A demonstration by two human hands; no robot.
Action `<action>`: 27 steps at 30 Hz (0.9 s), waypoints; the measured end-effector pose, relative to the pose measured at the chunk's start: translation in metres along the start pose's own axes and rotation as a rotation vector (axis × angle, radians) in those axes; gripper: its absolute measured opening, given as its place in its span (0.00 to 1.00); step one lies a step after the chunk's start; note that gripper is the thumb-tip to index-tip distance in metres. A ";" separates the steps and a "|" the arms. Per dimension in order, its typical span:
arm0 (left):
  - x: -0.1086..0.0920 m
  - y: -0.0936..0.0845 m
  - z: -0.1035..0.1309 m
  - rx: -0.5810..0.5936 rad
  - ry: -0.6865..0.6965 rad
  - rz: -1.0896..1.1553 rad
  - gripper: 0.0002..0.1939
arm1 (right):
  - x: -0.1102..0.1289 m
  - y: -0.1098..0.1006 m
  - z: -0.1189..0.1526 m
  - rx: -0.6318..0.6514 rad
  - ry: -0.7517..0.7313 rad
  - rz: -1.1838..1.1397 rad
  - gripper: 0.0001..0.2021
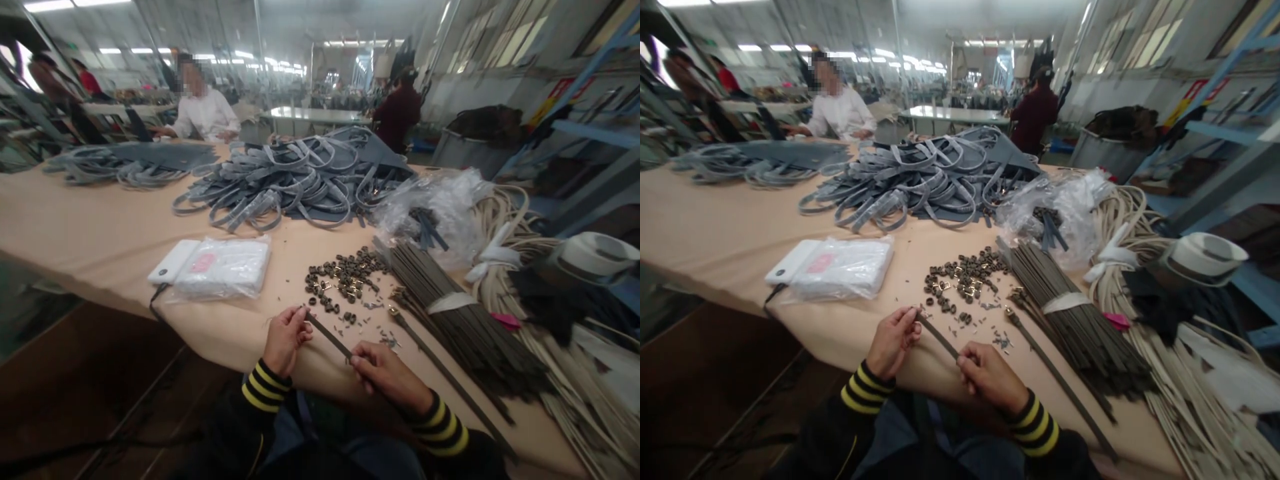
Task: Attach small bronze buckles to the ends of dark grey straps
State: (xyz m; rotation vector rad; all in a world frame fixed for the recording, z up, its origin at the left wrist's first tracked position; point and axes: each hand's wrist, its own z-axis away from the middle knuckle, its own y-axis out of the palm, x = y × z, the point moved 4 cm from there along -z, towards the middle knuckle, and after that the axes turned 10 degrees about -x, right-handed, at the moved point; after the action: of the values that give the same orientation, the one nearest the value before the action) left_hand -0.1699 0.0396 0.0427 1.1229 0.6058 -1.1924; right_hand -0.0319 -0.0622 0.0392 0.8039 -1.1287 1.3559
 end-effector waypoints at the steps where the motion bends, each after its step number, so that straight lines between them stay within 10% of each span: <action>1: 0.003 0.001 0.001 0.005 -0.003 -0.037 0.12 | 0.001 0.002 -0.001 0.001 -0.009 -0.037 0.12; 16: 0.032 0.015 0.019 0.204 -0.262 -0.090 0.13 | 0.015 0.028 -0.016 -0.023 -0.150 -0.325 0.09; 22: 0.008 0.008 0.013 0.128 -0.131 -0.036 0.12 | 0.008 0.020 -0.014 0.097 -0.070 -0.121 0.11; 24: -0.005 0.005 0.015 0.131 -0.104 0.016 0.11 | 0.013 0.008 -0.010 0.005 -0.182 0.131 0.09; 27: -0.021 0.005 0.026 0.178 -0.079 0.111 0.11 | 0.037 -0.020 0.007 -0.470 -0.467 0.452 0.09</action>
State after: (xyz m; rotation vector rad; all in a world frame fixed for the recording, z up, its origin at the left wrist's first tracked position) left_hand -0.1766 0.0246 0.0722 1.2370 0.3775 -1.2062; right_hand -0.0177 -0.0587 0.0799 0.5431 -2.0018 1.2042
